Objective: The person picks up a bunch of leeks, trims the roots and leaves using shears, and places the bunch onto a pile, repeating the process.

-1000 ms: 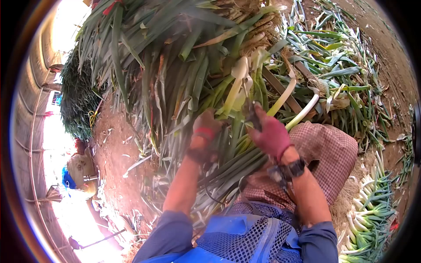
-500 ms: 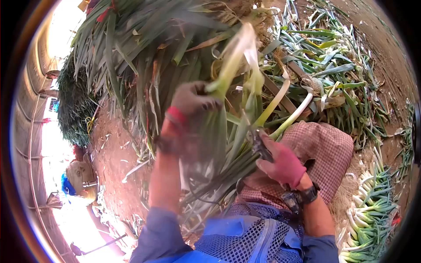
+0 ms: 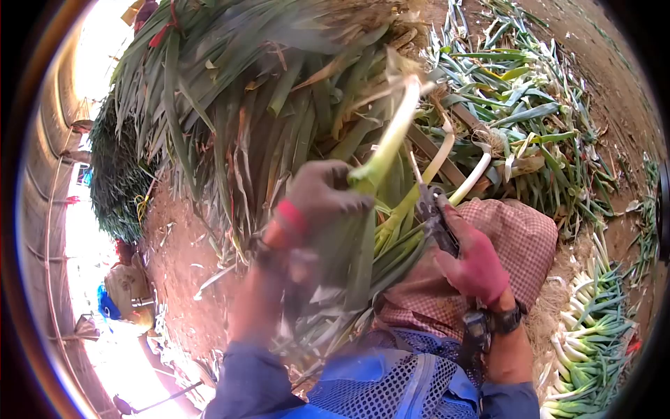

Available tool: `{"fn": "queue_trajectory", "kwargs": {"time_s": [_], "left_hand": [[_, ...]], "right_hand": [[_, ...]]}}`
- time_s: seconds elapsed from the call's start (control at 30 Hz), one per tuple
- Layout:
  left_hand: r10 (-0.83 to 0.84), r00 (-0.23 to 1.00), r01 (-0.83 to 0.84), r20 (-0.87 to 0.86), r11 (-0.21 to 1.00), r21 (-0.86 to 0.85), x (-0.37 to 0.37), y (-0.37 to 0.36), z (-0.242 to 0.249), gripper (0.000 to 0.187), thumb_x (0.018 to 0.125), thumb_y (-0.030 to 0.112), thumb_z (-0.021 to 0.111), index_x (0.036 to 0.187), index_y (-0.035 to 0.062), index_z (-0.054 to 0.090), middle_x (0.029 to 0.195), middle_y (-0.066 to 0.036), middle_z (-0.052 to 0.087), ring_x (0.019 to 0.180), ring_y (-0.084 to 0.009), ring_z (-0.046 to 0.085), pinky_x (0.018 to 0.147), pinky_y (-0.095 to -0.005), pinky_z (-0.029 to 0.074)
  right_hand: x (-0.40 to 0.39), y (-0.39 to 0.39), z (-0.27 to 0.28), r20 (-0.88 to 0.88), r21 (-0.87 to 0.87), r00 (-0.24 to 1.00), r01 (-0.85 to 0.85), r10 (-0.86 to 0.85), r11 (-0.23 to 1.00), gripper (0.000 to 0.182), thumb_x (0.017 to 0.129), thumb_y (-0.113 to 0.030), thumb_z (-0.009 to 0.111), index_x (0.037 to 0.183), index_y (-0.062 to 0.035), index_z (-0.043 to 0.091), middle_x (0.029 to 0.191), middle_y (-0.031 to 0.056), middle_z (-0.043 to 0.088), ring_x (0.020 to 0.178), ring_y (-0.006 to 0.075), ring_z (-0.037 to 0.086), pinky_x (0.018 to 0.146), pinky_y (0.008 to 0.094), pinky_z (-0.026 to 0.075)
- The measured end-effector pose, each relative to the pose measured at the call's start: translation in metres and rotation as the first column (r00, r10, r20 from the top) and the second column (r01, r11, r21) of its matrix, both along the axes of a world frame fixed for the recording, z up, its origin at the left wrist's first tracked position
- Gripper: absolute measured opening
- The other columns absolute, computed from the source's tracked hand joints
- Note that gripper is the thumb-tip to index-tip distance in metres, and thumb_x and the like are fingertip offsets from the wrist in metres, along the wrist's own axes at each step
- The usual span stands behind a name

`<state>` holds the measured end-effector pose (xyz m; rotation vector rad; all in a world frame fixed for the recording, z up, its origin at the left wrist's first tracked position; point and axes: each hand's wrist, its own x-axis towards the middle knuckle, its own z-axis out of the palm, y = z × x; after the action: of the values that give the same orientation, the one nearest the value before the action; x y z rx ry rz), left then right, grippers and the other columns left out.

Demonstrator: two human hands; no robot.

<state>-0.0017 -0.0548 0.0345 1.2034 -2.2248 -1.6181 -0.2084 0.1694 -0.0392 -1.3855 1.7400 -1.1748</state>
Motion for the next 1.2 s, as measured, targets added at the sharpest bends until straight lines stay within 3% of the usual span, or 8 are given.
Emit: {"fn": "queue_trajectory", "kwargs": {"time_s": [0.2,0.23,0.37,0.5,0.63,0.7,0.9,1.2], "left_hand": [[-0.013,0.990,0.070,-0.141,0.910,0.408,0.001,0.059,0.003,0.040,0.085,0.007,0.087,0.120,-0.0054,0.073,0.104,-0.005,0.076,0.095,-0.0090,0.069,0.087,-0.0266,0.056],[-0.141,0.986,0.159,-0.088,0.956,0.248,-0.002,0.066,0.003,0.037,0.084,0.004,0.084,0.118,-0.0047,0.073,0.102,-0.006,0.076,0.093,-0.0098,0.069,0.087,-0.0269,0.056],[-0.145,0.985,0.148,-0.095,0.989,0.018,-0.036,0.063,0.008,0.035,0.079,0.002,0.082,0.114,-0.0033,0.075,0.098,-0.007,0.077,0.087,-0.0105,0.069,0.082,-0.0285,0.056],[-0.061,0.997,0.073,0.050,0.952,-0.298,-0.068,0.021,-0.029,0.039,0.082,0.017,0.084,0.115,-0.0002,0.074,0.098,-0.013,0.076,0.087,-0.0180,0.073,0.081,-0.0332,0.057],[-0.131,0.938,0.238,0.322,0.917,-0.321,-0.083,0.022,-0.101,0.045,0.085,0.027,0.084,0.122,0.0025,0.074,0.106,-0.012,0.078,0.095,-0.0228,0.074,0.089,-0.0371,0.057],[-0.320,0.947,0.320,0.024,0.937,-0.142,-0.068,0.029,-0.159,0.047,0.089,0.030,0.080,0.128,0.0070,0.073,0.115,-0.011,0.078,0.104,-0.0265,0.074,0.094,-0.0395,0.056],[0.368,0.905,-0.285,0.212,0.896,-0.341,-0.030,-0.035,-0.131,0.043,0.089,0.030,0.070,0.127,0.0107,0.075,0.114,-0.017,0.078,0.104,-0.0334,0.076,0.095,-0.0430,0.057],[0.448,0.854,-0.194,0.264,0.745,-0.638,0.017,-0.077,-0.188,0.036,0.089,0.022,0.070,0.123,0.0114,0.075,0.131,-0.016,0.069,0.117,-0.0369,0.067,0.100,-0.0458,0.053]], "right_hand": [[-0.009,-0.053,-0.018,-0.069,0.389,0.963,-0.214,0.261,0.896,0.062,0.089,-0.023,0.073,0.145,-0.0029,0.056,0.111,0.0246,0.071,0.100,0.0393,0.072,0.088,0.0438,0.058],[-0.008,-0.063,-0.036,-0.120,-0.062,0.985,-0.132,0.123,0.989,0.058,0.091,-0.023,0.073,0.143,-0.0039,0.058,0.110,0.0230,0.072,0.099,0.0365,0.073,0.086,0.0415,0.058],[-0.067,-0.074,-0.048,-0.251,0.303,0.968,0.061,0.018,0.951,0.059,0.092,-0.024,0.072,0.145,-0.0019,0.057,0.102,0.0226,0.075,0.094,0.0371,0.074,0.083,0.0407,0.058],[-0.064,-0.030,-0.037,-0.015,0.103,0.965,0.261,-0.261,0.960,0.069,0.091,-0.016,0.071,0.154,-0.0019,0.048,0.098,0.0156,0.073,0.085,0.0240,0.070,0.081,0.0350,0.057],[-0.043,0.003,-0.018,0.160,0.179,0.903,0.370,-0.398,0.912,0.072,0.090,-0.012,0.071,0.157,-0.0046,0.047,0.095,0.0118,0.069,0.082,0.0195,0.065,0.080,0.0335,0.056],[-0.015,-0.001,0.007,0.098,0.194,0.980,0.152,-0.173,0.969,0.074,0.089,-0.011,0.071,0.157,-0.0024,0.046,0.096,0.0121,0.068,0.081,0.0197,0.064,0.079,0.0341,0.056],[0.010,-0.033,-0.014,0.001,0.269,0.993,0.114,-0.119,0.956,0.076,0.090,-0.020,0.071,0.157,0.0003,0.043,0.110,0.0260,0.071,0.096,0.0398,0.072,0.084,0.0448,0.057],[0.058,-0.119,-0.035,0.016,0.448,0.962,-0.250,0.272,0.858,0.080,0.093,-0.033,0.066,0.161,-0.0031,0.036,0.111,0.0319,0.071,0.105,0.0483,0.070,0.095,0.0522,0.054]]}}
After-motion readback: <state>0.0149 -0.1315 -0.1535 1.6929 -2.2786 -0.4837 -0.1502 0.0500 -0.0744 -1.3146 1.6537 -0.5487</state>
